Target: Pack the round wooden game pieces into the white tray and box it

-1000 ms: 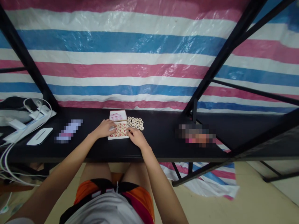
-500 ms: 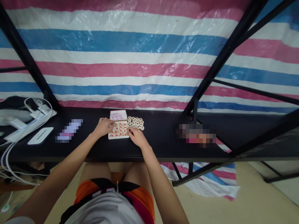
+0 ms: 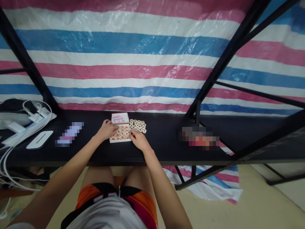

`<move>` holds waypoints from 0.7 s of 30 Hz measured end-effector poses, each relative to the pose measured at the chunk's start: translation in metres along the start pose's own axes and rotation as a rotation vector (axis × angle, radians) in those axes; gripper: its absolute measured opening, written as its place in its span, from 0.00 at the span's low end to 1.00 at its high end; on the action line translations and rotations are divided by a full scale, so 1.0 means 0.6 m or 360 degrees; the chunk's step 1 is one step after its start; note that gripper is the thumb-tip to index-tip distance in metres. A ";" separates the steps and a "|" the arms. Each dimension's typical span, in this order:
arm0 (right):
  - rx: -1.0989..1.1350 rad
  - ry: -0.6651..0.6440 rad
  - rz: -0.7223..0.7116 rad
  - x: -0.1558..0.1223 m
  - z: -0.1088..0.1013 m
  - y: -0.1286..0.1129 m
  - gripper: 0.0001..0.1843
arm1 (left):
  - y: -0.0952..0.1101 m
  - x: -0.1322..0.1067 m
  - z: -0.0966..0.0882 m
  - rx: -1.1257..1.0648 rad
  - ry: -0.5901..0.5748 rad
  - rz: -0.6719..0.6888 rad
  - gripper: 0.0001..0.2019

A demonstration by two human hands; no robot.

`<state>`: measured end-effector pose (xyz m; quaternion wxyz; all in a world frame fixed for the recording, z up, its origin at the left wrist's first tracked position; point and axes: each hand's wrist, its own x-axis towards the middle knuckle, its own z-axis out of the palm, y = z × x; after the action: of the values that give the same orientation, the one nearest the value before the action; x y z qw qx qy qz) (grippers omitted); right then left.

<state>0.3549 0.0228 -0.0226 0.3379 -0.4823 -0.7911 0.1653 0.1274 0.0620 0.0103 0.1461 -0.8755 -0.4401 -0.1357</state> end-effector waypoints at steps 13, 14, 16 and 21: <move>0.0008 -0.0003 0.0004 0.000 -0.002 -0.002 0.14 | -0.001 0.004 -0.001 -0.0188 -0.0134 -0.0058 0.12; 0.0007 -0.0004 0.0002 0.000 -0.002 -0.002 0.14 | -0.001 0.004 0.000 -0.0217 -0.0144 -0.0076 0.12; 0.0006 -0.0004 -0.0005 0.000 -0.001 -0.001 0.14 | -0.003 0.005 0.001 -0.0270 -0.0159 -0.0120 0.11; 0.0002 -0.0010 0.0004 0.000 -0.002 -0.002 0.15 | -0.009 0.006 0.004 -0.0351 -0.0153 -0.0183 0.10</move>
<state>0.3549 0.0221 -0.0211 0.3354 -0.4826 -0.7915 0.1677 0.1254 0.0684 0.0098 0.0199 -0.8652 -0.4784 -0.1492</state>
